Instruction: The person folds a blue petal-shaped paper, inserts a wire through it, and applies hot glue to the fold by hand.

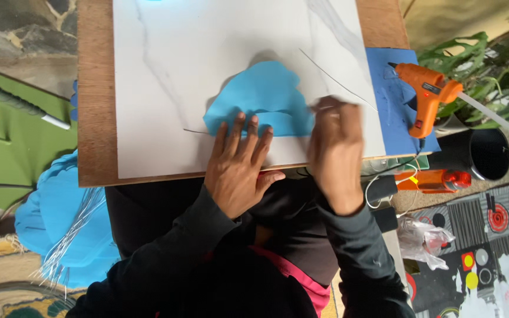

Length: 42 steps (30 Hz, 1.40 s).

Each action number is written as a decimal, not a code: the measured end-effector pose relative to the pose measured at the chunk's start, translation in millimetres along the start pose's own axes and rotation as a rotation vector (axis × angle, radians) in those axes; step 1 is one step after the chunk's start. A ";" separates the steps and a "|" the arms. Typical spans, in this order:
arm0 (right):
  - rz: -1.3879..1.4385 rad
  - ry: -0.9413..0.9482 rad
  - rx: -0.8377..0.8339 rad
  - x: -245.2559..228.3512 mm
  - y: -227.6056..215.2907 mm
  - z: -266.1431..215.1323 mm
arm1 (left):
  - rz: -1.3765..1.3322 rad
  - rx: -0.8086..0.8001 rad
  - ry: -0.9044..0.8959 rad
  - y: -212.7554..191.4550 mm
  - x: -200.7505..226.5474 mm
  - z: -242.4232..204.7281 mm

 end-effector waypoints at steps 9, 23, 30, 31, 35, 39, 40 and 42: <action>0.096 -0.268 -0.062 -47.8 22.7 -16.9 | -0.161 -0.011 0.067 -14.8 -18.7 -10.2; -0.180 -0.307 -0.274 -64.5 37.2 -18.4 | -0.095 -0.050 0.103 -43.0 -46.7 -13.7; -0.229 -0.313 -0.297 -67.4 38.8 -18.4 | -0.032 0.014 0.054 -42.1 -42.1 -15.7; -0.230 -0.313 -0.298 -67.4 39.5 -18.2 | -0.033 0.013 0.054 -41.0 -42.8 -16.3; -0.176 -0.319 -0.279 -65.2 39.7 -19.8 | -0.022 0.033 0.071 -44.2 -42.6 -20.4; 0.073 -0.280 -0.220 -57.1 28.2 -12.0 | -0.039 0.046 0.074 -47.2 -41.7 -25.0; 0.070 -0.282 -0.221 -60.7 21.4 -7.2 | -0.041 0.049 0.073 -50.1 -39.2 -25.0; 0.274 -0.287 -0.189 -70.3 2.9 2.7 | 0.056 -0.039 0.019 -47.8 -39.4 -25.8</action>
Point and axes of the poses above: each hand's wrist, its own z-axis towards the middle knuckle, its own y-axis out of the palm, x = y × z, the point moved 9 cm from there along z, towards the middle knuckle, and after that the axes turned 14 degrees about -z, right-handed, at the moved point
